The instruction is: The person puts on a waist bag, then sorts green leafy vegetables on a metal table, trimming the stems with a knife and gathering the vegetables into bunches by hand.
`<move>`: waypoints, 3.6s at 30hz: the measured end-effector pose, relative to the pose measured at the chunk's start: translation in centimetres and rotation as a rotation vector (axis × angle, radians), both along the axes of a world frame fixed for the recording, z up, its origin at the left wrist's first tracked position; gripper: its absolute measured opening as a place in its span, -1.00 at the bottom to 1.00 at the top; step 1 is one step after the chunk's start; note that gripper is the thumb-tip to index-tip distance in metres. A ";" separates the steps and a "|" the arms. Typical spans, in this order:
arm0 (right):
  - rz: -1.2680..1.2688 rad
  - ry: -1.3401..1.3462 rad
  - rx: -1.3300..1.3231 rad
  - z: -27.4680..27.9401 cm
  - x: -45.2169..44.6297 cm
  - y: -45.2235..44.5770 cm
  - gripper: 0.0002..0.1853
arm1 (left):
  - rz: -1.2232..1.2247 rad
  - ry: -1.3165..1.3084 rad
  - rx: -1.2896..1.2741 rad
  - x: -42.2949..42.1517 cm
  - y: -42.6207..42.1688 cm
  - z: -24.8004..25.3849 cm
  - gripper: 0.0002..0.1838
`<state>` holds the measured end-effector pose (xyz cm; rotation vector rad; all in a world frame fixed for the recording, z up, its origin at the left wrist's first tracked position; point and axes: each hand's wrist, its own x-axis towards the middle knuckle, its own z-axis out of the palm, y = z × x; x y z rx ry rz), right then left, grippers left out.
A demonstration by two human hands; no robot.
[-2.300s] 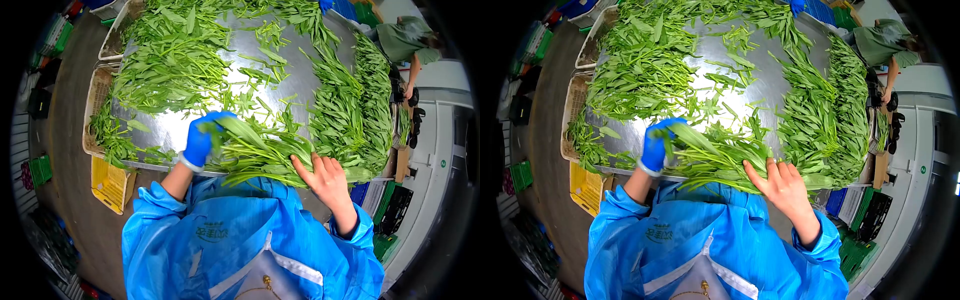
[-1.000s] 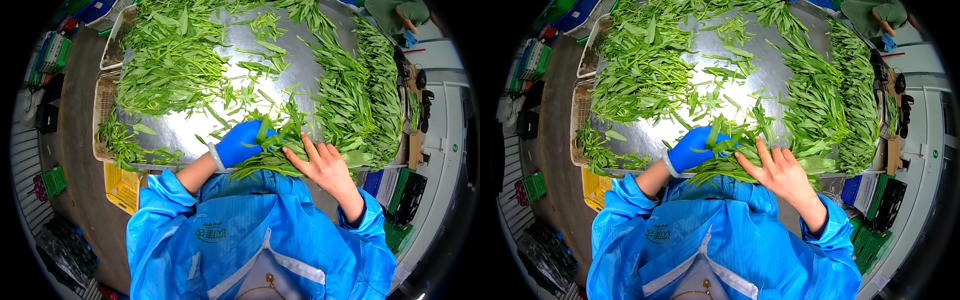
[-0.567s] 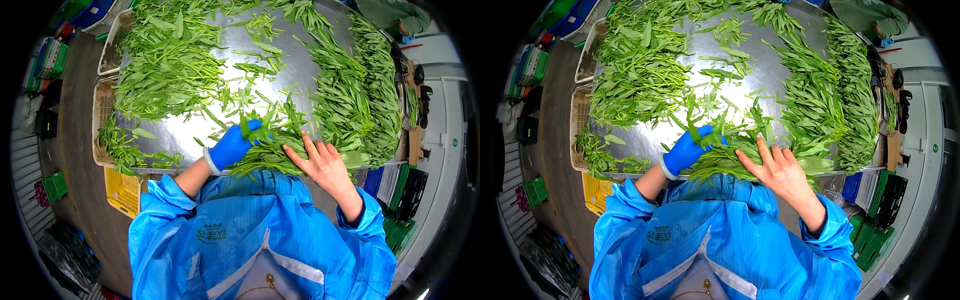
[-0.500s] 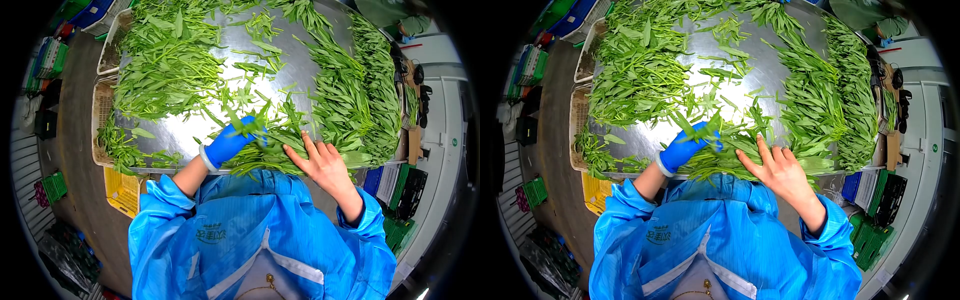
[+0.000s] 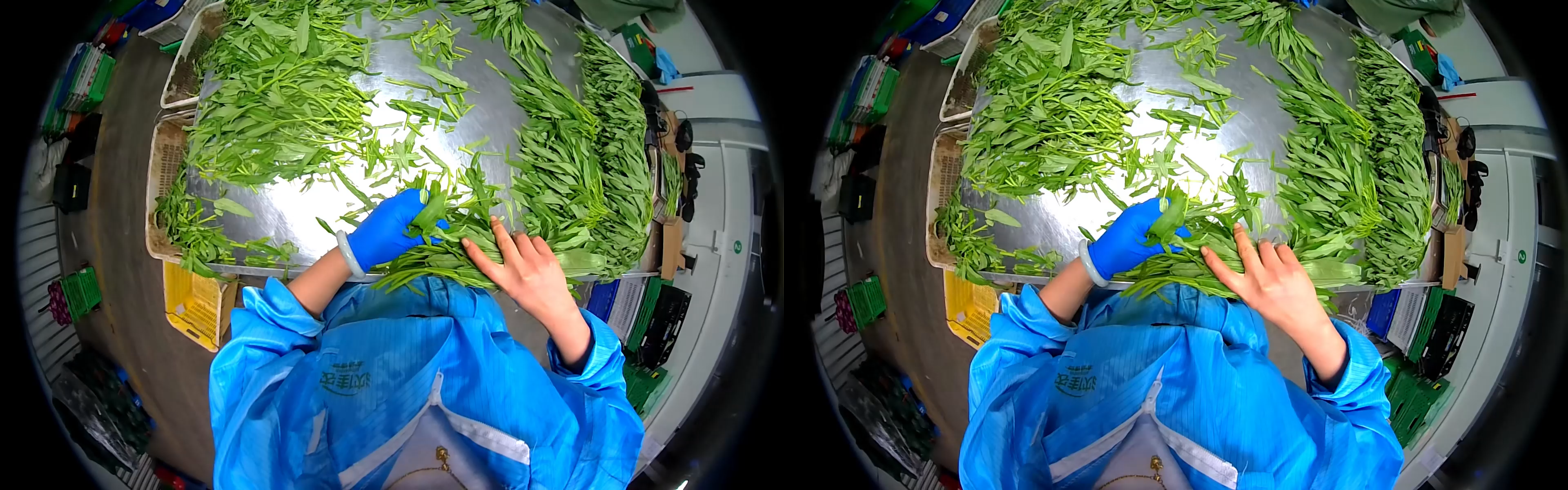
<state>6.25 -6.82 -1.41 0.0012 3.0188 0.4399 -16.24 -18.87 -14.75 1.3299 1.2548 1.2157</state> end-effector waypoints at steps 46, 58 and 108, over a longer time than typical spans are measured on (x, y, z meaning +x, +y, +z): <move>-0.497 0.110 -0.621 0.3 2.2 0.6 -0.02 | 0.356 -0.796 -0.027 -8.0 -3.4 -6.2 -0.55; -0.949 -0.007 -1.148 0.9 3.7 1.7 -0.25 | 0.648 -1.150 -0.165 -9.5 -2.8 -6.1 -0.63; -1.221 -0.171 -1.960 -3.1 6.3 2.3 -0.16 | -0.016 -0.436 -0.294 -6.0 0.9 1.5 -0.70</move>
